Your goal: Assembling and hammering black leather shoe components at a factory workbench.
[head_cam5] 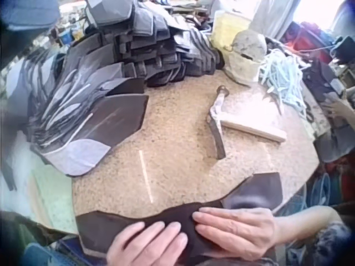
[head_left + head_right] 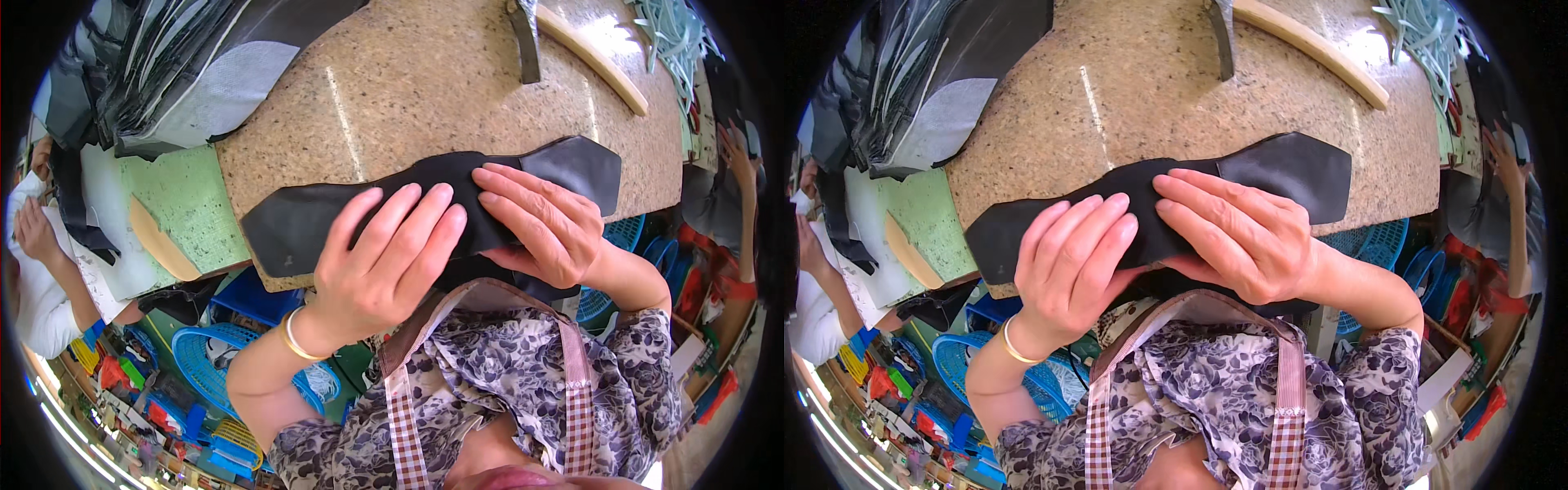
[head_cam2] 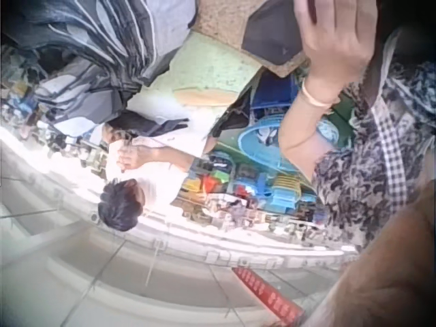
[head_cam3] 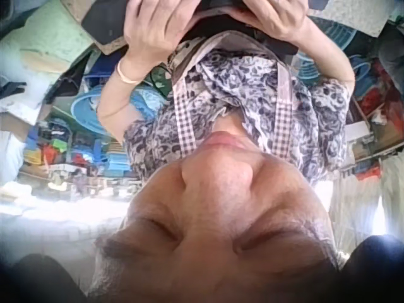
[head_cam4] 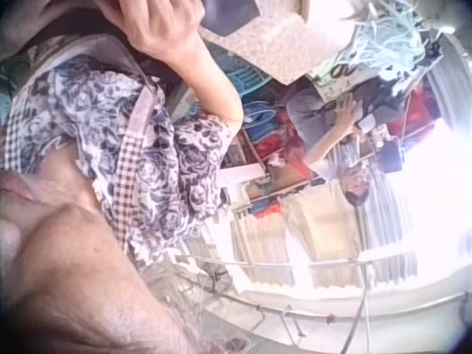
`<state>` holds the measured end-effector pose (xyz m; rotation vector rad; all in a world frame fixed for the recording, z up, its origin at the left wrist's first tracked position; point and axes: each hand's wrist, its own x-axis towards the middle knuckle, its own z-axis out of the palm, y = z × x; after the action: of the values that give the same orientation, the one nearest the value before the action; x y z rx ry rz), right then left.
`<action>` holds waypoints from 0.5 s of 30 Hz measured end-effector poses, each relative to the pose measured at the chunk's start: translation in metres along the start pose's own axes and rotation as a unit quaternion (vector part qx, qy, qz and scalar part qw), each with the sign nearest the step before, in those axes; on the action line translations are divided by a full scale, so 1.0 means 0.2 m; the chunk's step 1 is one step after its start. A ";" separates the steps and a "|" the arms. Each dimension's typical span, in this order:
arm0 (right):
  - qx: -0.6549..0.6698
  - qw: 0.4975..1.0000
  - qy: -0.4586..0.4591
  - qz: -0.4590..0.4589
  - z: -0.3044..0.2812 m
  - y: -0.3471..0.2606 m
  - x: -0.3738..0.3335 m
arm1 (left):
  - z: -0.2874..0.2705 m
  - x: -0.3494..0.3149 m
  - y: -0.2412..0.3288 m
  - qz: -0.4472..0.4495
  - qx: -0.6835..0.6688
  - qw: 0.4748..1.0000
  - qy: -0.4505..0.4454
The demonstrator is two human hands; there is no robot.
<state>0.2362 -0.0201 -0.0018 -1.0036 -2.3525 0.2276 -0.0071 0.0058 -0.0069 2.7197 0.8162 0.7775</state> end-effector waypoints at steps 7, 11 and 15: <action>-0.029 0.993 -0.114 0.004 -0.02 -0.04 0.00 | -0.07 0.05 -0.04 0.039 0.014 0.993 -0.108; 0.025 0.994 -0.098 0.034 -0.01 -0.02 -0.01 | -0.10 0.07 -0.07 0.003 -0.045 0.991 -0.127; 0.021 0.995 -0.086 0.050 0.01 -0.07 0.01 | -0.11 0.09 -0.01 0.016 -0.060 0.992 -0.105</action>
<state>0.2249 -0.0273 0.0023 -1.1224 -2.4415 0.4148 -0.0062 0.0178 0.0191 2.6552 0.6576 0.5156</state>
